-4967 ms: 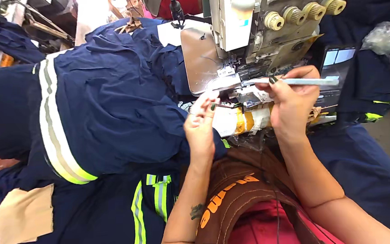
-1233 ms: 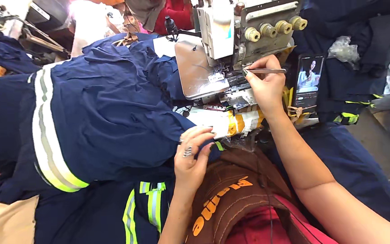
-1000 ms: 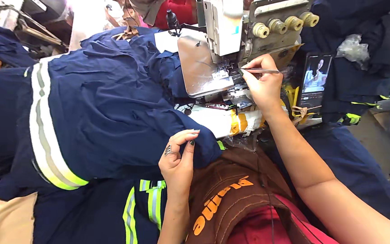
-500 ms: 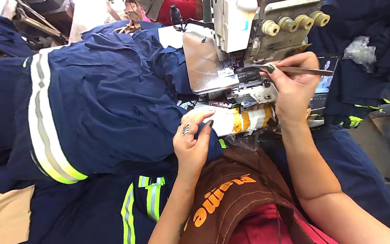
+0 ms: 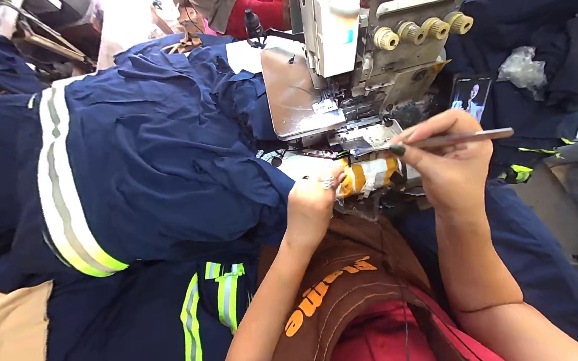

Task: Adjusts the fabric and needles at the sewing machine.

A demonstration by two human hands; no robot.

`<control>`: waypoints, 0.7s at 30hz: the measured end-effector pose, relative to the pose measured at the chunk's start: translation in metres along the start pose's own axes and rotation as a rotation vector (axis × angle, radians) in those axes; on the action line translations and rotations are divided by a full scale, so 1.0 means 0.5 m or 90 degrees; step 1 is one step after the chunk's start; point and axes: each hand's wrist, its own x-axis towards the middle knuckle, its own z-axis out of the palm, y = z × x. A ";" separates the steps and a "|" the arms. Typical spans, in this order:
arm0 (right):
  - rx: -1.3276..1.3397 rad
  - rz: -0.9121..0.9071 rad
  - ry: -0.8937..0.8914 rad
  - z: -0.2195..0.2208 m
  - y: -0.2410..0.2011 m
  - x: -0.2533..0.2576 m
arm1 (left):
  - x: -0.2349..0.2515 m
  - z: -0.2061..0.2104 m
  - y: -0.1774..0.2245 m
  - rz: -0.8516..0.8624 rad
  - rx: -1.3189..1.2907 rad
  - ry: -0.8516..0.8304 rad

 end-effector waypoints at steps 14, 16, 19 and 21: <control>-0.414 -0.100 0.078 0.075 0.188 0.101 | -0.053 -0.011 -0.013 -0.086 -0.070 -0.112; -0.452 -0.123 0.081 0.080 0.193 0.100 | -0.052 -0.009 -0.013 -0.095 -0.080 -0.105; -0.514 -0.151 0.083 0.084 0.198 0.099 | -0.052 -0.009 -0.011 -0.098 -0.087 -0.099; -0.531 -0.163 0.082 0.087 0.202 0.099 | -0.053 -0.009 -0.010 -0.100 -0.088 -0.096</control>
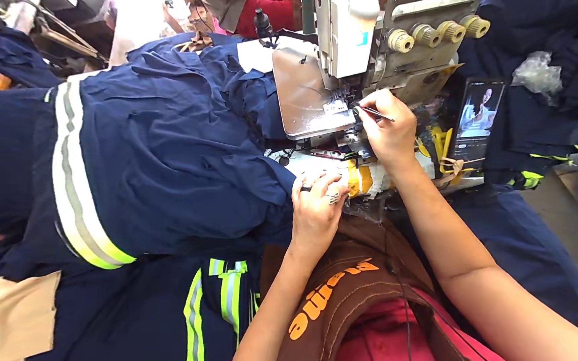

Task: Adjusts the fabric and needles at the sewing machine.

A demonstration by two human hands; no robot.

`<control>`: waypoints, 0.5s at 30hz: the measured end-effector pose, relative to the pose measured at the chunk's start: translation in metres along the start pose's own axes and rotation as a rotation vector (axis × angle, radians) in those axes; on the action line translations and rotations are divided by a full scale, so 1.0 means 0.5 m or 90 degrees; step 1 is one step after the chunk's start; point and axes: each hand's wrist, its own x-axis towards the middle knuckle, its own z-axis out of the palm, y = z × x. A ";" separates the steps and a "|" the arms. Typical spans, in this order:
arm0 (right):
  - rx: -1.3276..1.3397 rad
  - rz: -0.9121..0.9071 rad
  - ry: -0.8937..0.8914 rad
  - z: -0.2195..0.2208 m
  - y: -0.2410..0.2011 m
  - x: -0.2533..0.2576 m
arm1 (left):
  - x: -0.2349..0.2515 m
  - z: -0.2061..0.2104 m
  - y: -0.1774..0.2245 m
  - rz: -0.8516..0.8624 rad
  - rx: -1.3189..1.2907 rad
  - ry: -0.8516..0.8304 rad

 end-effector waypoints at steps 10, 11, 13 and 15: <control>0.527 0.169 0.101 -0.116 -0.036 -0.002 | 0.078 -0.029 0.012 0.039 -0.118 0.151; 0.551 0.168 0.101 -0.136 -0.048 -0.006 | 0.093 -0.029 0.016 0.050 -0.135 0.158; 0.576 0.164 0.054 -0.174 -0.073 -0.018 | 0.118 -0.028 0.028 0.087 -0.154 0.136; 0.594 0.164 -0.002 -0.204 -0.098 -0.030 | 0.136 -0.023 0.044 0.146 -0.128 0.110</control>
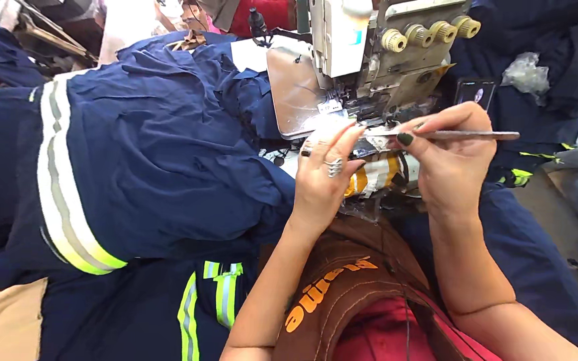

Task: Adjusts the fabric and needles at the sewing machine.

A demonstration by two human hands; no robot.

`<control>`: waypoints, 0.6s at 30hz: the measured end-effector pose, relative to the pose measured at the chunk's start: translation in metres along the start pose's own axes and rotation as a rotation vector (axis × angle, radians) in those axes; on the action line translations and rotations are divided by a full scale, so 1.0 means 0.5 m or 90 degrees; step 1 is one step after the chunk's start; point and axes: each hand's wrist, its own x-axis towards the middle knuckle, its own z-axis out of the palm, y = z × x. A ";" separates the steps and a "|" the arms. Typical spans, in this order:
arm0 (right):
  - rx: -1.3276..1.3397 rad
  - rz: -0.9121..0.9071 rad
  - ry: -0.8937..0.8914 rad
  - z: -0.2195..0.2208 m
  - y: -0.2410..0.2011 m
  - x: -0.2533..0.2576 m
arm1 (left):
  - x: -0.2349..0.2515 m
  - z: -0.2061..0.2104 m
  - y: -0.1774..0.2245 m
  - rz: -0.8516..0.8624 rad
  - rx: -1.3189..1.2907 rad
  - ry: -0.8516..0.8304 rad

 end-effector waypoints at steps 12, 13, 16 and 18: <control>0.079 0.067 -0.091 -0.057 -0.057 -0.026 | -0.092 -0.016 0.013 -0.044 -0.201 -0.027; 0.056 0.065 -0.088 -0.067 -0.057 -0.018 | -0.108 -0.019 0.010 -0.060 -0.192 -0.069; -0.005 0.034 -0.041 -0.129 -0.059 0.028 | -0.165 -0.023 -0.009 -0.106 -0.103 -0.233; -0.021 0.021 0.020 -0.183 -0.052 0.077 | -0.205 -0.024 -0.027 -0.142 -0.060 -0.306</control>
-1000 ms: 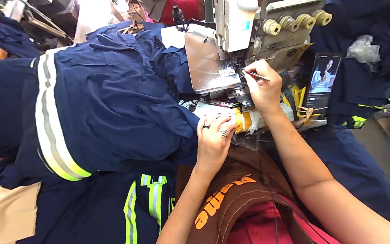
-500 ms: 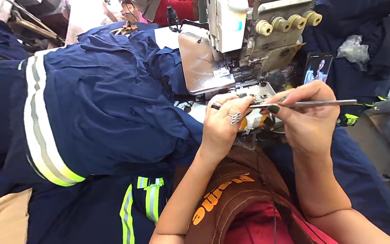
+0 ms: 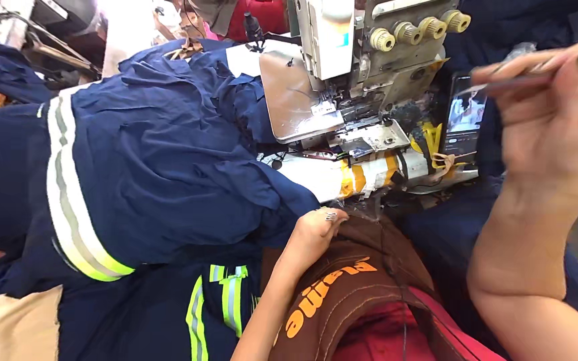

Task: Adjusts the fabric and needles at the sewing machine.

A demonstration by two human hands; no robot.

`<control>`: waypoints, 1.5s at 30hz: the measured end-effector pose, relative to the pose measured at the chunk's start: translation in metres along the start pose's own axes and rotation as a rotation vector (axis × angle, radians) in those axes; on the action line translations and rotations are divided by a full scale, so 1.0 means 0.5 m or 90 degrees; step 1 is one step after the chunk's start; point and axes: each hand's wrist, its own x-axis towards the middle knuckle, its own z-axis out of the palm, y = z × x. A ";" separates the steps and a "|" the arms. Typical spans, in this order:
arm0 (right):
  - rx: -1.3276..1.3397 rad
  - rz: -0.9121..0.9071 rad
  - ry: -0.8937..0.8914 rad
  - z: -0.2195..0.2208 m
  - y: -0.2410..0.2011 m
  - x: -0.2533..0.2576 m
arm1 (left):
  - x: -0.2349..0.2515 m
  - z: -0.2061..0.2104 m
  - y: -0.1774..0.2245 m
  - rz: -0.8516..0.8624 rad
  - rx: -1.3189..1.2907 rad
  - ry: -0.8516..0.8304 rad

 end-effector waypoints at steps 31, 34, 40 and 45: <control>-0.668 0.568 -0.165 -0.043 0.232 0.339 | 0.037 -0.035 -0.087 -0.326 -0.151 0.230; -0.643 0.529 -0.148 -0.069 0.241 0.327 | 0.036 -0.034 -0.088 -0.318 -0.156 0.237; -0.656 0.514 -0.141 -0.075 0.235 0.324 | 0.036 -0.035 -0.090 -0.317 -0.159 0.229; -0.666 0.531 -0.163 -0.064 0.240 0.332 | 0.033 -0.032 -0.089 -0.314 -0.156 0.241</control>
